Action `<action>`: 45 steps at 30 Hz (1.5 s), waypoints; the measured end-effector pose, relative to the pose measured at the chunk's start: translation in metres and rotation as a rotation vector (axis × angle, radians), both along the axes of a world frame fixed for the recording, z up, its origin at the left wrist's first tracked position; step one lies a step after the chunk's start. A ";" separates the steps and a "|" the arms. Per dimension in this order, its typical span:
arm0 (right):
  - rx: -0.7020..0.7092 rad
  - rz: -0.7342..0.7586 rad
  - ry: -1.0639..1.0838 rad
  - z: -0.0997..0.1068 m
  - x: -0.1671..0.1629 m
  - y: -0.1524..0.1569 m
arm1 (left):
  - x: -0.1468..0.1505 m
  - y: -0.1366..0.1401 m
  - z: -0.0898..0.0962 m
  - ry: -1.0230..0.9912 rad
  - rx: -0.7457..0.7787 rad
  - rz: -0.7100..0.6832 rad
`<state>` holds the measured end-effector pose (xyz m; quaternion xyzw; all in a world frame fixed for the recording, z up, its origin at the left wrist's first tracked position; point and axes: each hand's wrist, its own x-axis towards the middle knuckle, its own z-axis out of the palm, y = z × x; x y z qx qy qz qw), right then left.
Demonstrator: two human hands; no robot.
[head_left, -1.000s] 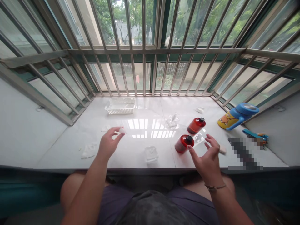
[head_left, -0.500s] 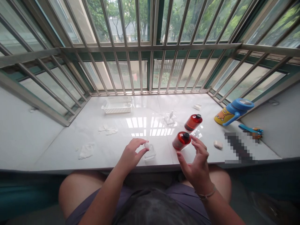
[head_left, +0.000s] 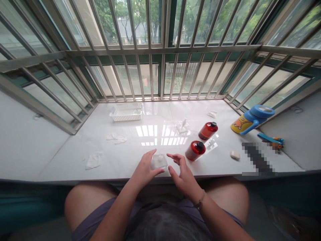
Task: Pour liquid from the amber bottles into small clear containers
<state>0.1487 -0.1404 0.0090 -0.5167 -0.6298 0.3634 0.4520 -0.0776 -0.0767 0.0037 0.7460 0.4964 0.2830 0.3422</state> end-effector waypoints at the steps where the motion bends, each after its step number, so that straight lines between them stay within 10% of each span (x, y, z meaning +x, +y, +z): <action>1: -0.021 0.024 0.027 0.000 -0.003 0.003 | 0.001 -0.001 -0.003 0.006 -0.035 0.013; 45: -0.084 -0.024 0.116 -0.019 -0.006 0.012 | 0.003 0.002 -0.015 0.005 -0.077 0.036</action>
